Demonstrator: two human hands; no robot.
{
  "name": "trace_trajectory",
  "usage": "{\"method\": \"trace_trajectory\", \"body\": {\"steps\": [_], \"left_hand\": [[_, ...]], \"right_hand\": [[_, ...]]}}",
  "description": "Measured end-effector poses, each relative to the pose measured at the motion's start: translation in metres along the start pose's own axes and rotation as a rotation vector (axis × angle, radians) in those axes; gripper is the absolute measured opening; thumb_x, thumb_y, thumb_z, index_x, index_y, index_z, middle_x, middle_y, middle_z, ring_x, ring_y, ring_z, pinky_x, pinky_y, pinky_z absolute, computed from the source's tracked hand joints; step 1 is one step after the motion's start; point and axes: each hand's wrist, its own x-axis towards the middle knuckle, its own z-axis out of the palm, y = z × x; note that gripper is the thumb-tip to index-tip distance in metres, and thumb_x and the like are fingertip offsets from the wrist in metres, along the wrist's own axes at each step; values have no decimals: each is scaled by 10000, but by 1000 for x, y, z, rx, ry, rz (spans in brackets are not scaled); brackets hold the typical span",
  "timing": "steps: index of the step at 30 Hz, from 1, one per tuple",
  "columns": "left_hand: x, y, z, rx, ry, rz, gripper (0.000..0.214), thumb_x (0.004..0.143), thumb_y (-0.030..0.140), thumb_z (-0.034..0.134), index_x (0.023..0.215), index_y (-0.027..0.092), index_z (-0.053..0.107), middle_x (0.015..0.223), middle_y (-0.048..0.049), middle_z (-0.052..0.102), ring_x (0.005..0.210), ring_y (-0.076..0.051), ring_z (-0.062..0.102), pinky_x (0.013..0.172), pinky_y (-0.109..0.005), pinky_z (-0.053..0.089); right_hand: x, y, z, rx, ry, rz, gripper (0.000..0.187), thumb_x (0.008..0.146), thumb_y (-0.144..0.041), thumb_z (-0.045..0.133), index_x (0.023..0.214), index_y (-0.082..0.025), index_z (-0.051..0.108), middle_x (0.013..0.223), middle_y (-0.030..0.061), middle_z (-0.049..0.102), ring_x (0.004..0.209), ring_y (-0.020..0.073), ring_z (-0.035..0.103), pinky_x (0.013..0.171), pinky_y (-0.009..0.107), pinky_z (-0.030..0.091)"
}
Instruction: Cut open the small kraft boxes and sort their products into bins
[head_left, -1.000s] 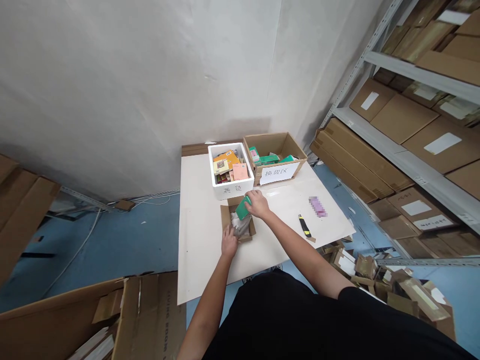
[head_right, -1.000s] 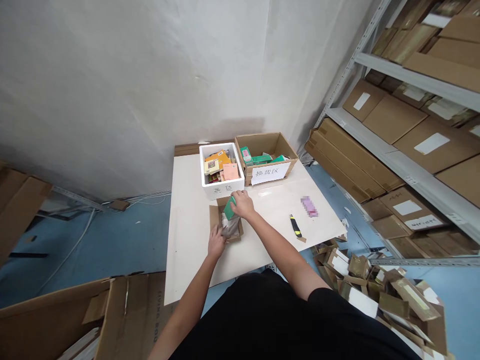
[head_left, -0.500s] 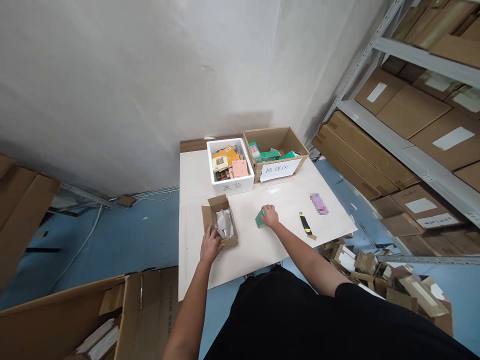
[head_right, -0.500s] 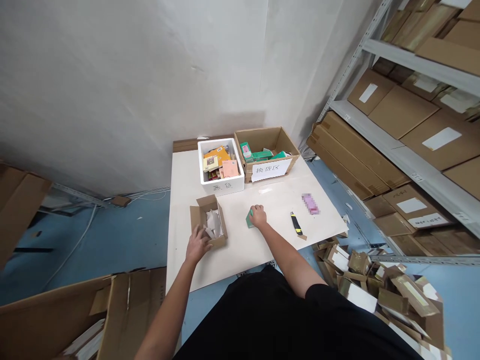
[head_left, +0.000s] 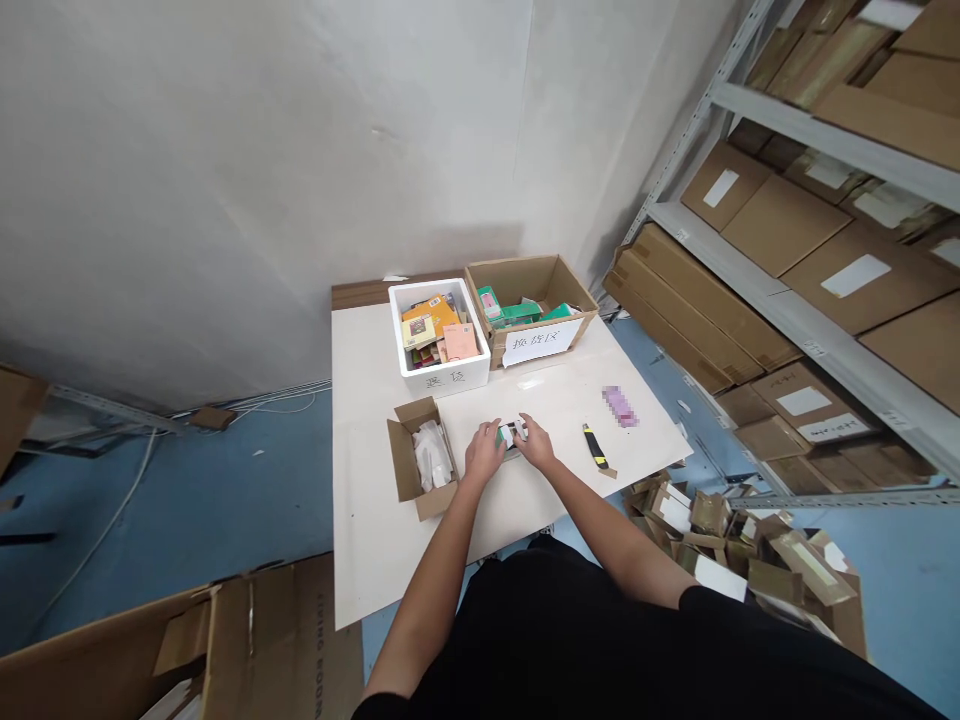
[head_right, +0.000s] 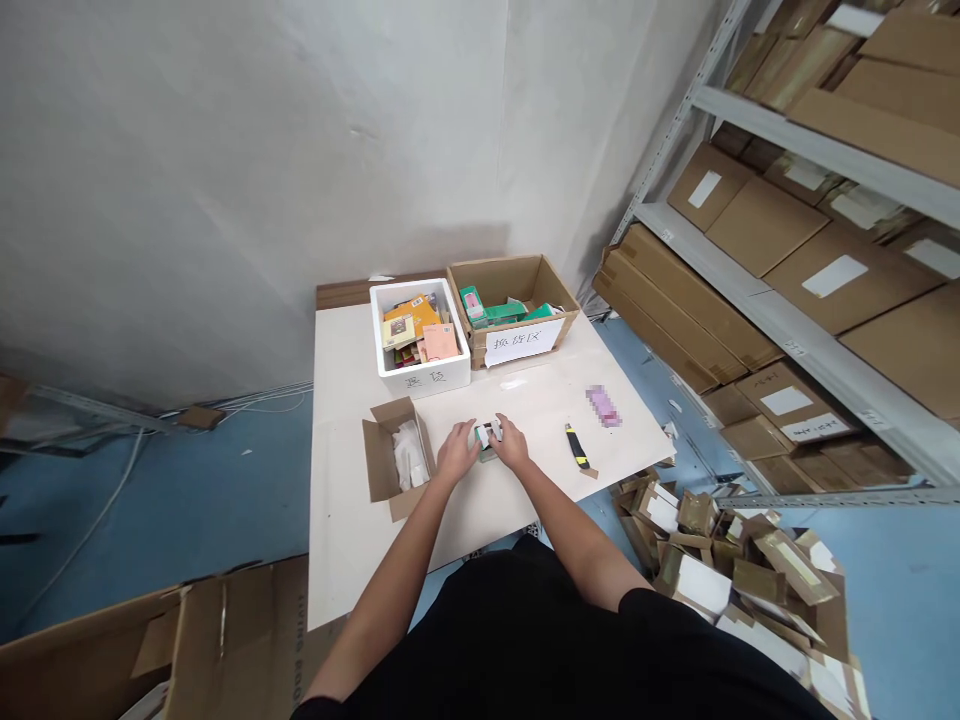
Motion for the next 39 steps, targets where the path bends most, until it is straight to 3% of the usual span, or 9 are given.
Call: {"method": "trace_trajectory", "body": {"steps": [3, 7, 12, 16, 24, 28, 30, 33, 39], "left_hand": [[22, 11, 21, -36, -122, -73, 565, 935, 352, 619, 1484, 229, 557, 1455, -134, 604, 1226, -289, 657, 1009, -388, 528], [30, -5, 36, -146, -53, -92, 463, 916, 253, 576, 1375, 242, 637, 1389, -105, 669, 1227, -269, 669, 1058, -403, 525], [24, -34, 45, -262, -49, 1, 690, 838, 166, 593, 1523, 228, 535, 1526, -104, 607, 1423, -257, 558, 1204, -422, 445], [17, -38, 46, -240, -132, 24, 844, 802, 297, 750, 1585, 237, 441, 1650, -112, 479, 1512, -291, 465, 1200, -410, 440], [19, -27, 44, -179, -74, -48, 731, 744, 337, 857, 1417, 300, 574, 1467, -68, 643, 1289, -266, 643, 1069, -364, 487], [21, -26, 49, -142, -21, -41, 727, 749, 408, 864, 1409, 275, 589, 1517, -116, 595, 1306, -285, 616, 1079, -383, 469], [21, -23, 49, -116, -19, -45, 728, 765, 413, 852, 1426, 262, 584, 1547, -133, 570, 1329, -299, 598, 1085, -396, 469], [18, -17, 45, -32, -54, -86, 738, 796, 386, 825, 1472, 247, 564, 1594, -161, 524, 1410, -346, 536, 1115, -447, 460], [15, 6, -14, 70, 27, 3, 1199, 610, 551, 955, 1632, 277, 393, 1726, -185, 319, 1611, -483, 159, 1245, -605, 296]], "right_hand": [[2, -1, -6, 31, -9, 9, 551, 1002, -155, 427, 1535, -265, 516, 1240, 38, 749, 1110, 194, 697, 997, 304, 514], [2, 6, -15, 48, -43, -17, 466, 1008, -162, 402, 1348, -298, 691, 1245, 5, 763, 1141, 192, 696, 1010, 303, 514], [2, 10, -16, -21, -94, 32, 405, 943, -297, 637, 1342, -322, 704, 1288, 13, 739, 1158, 217, 681, 992, 312, 515], [14, -3, -12, -164, -158, 93, 515, 824, -400, 799, 1318, -281, 715, 1423, 103, 636, 1263, 284, 610, 978, 352, 509], [30, -24, -24, -295, -261, -12, 344, 685, -323, 857, 979, -181, 748, 1696, 160, 353, 1501, 380, 373, 1012, 428, 508], [29, -36, -71, -153, -124, -79, 422, 640, -382, 866, 981, -192, 706, 1520, 174, 564, 1331, 332, 557, 924, 364, 526], [34, -48, -109, -46, -92, -89, 482, 652, -399, 846, 1058, -203, 672, 1211, 103, 730, 1021, 261, 683, 786, 316, 525], [48, -72, -171, 75, -13, -177, 469, 696, -430, 800, 1074, -210, 631, 895, -12, 716, 761, 187, 640, 660, 268, 473], [60, -109, -255, 154, 149, -405, 442, 732, -456, 769, 1063, -201, 624, 847, -48, 641, 735, 150, 602, 685, 244, 445]]}}
